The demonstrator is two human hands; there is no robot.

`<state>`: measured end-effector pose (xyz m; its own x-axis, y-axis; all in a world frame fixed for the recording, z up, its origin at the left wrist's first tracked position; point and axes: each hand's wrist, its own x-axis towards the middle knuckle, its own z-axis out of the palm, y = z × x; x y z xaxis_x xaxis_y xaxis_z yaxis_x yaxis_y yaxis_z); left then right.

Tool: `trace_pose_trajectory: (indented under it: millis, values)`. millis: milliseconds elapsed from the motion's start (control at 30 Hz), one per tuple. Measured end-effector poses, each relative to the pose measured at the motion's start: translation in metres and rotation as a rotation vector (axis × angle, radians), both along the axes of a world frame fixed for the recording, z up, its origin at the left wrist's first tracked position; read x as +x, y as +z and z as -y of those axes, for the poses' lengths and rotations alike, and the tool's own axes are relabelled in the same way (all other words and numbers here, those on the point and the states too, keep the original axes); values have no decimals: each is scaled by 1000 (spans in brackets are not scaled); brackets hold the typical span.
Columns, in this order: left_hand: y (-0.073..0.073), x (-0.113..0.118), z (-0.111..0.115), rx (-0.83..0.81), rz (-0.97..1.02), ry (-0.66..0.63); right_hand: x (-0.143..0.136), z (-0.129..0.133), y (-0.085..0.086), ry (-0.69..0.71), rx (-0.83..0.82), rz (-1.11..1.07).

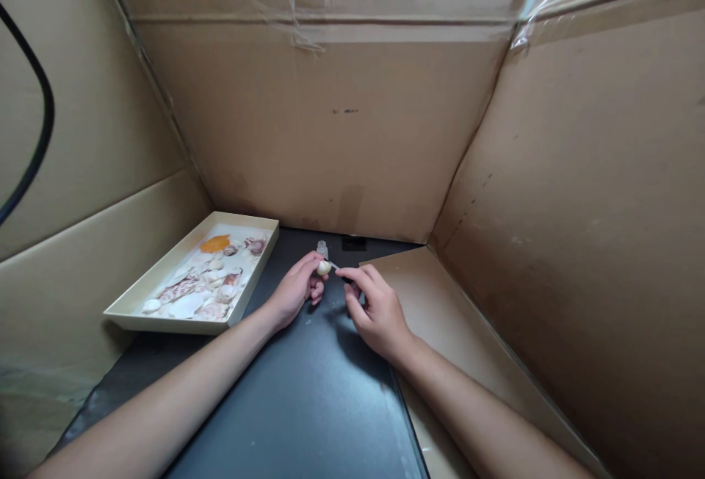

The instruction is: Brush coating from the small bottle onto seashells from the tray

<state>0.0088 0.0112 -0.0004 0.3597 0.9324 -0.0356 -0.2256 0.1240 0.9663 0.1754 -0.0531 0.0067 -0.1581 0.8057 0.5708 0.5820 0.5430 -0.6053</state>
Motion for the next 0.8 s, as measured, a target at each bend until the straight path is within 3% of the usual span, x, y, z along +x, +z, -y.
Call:
trace_pose_trajectory:
  millis: [800]
  values:
    - [-3,1,0,2,18,6,1,2,1,1,14,-34]
